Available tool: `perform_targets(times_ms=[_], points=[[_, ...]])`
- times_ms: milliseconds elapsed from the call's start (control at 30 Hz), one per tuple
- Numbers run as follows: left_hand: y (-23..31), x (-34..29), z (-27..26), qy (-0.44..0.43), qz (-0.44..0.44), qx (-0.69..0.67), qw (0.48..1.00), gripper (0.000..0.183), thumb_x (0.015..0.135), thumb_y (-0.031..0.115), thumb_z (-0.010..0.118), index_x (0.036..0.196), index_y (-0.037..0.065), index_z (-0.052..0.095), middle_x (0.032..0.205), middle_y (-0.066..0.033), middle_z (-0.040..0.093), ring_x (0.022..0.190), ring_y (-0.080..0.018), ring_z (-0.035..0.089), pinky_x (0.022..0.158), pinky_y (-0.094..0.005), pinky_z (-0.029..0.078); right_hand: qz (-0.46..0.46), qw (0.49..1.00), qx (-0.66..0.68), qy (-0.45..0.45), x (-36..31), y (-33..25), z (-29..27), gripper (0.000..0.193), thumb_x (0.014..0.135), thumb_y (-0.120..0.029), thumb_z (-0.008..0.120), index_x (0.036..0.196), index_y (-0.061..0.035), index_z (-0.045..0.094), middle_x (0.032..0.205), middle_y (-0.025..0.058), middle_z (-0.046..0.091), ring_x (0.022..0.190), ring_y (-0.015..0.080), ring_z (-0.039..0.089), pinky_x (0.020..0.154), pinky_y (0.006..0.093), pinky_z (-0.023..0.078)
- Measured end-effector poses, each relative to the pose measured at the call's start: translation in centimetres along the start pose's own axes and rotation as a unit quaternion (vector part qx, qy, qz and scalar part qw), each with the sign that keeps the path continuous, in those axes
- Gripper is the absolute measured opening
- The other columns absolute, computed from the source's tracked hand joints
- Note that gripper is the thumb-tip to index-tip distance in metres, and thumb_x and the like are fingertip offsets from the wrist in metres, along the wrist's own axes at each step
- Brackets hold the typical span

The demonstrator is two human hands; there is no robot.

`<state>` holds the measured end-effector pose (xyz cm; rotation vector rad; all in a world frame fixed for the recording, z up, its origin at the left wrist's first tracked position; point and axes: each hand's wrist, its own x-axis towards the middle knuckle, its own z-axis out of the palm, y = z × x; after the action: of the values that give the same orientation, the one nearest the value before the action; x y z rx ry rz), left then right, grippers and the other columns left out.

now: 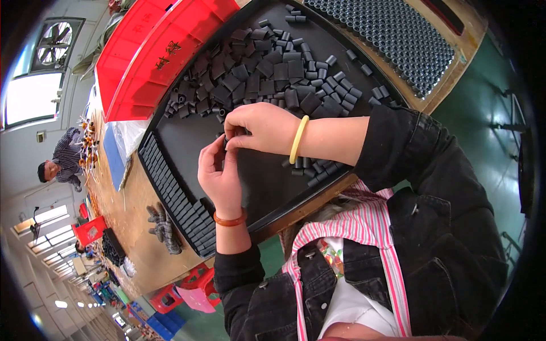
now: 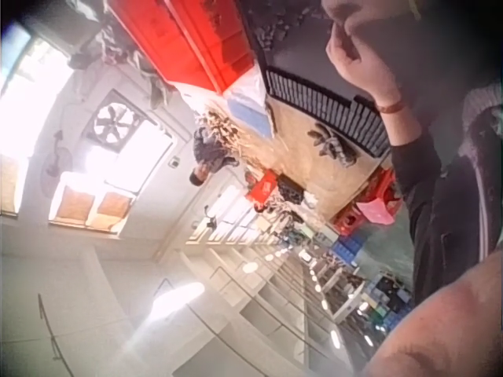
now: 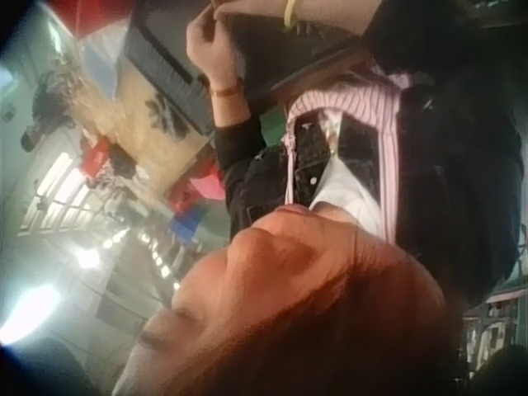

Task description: The person sorts and arranges small black cylindrical plastic components by hand, placing them into a specialized storage tray.

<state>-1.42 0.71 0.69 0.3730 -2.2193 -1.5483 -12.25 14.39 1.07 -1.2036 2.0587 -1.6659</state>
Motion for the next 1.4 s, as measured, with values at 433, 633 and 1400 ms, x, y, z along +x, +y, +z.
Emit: perform_targets(times_ms=[433,633,1400], points=[[2.7,-0.5,-2.8,0.035,0.108,0.229,0.967,0.023,0.081,-0.001,0.069,0.104,0.001,0.067,0.094,-0.0066,0.063,0.08,-0.0126,0.06,0.073,-0.0238,0.049,0.014,0.997,0.073,0.011,0.0,0.2,1.1,0.016,0.085,-0.015,0.064,0.093,-0.0008,0.061,0.081,0.0116,0.064,0.076,0.0219,0.063,0.07,0.0317,0.049],[2.4,-1.7,-12.1,0.003,0.129,0.408,0.904,0.022,0.08,0.001,0.067,0.102,0.002,0.068,0.097,-0.009,0.063,0.095,-0.0229,0.057,0.084,-0.0317,0.046,0.056,0.992,0.116,0.01,-0.1,-0.3,0.6,0.016,0.088,-0.016,0.064,0.092,-0.0011,0.06,0.077,0.0048,0.061,0.074,0.012,0.056,0.069,0.0262,0.045],[1.3,-5.4,-13.0,0.015,0.183,0.567,0.803,0.033,0.079,-0.002,0.059,0.111,0.006,0.065,0.113,-0.0088,0.061,0.11,-0.0284,0.052,0.097,-0.0389,0.039,0.284,0.849,0.446,-0.004,0.4,0.0,-0.3,0.022,0.087,-0.009,0.053,0.106,-0.0002,0.054,0.083,0.0036,0.05,0.054,0.0058,0.04,0.041,0.0218,0.031]])
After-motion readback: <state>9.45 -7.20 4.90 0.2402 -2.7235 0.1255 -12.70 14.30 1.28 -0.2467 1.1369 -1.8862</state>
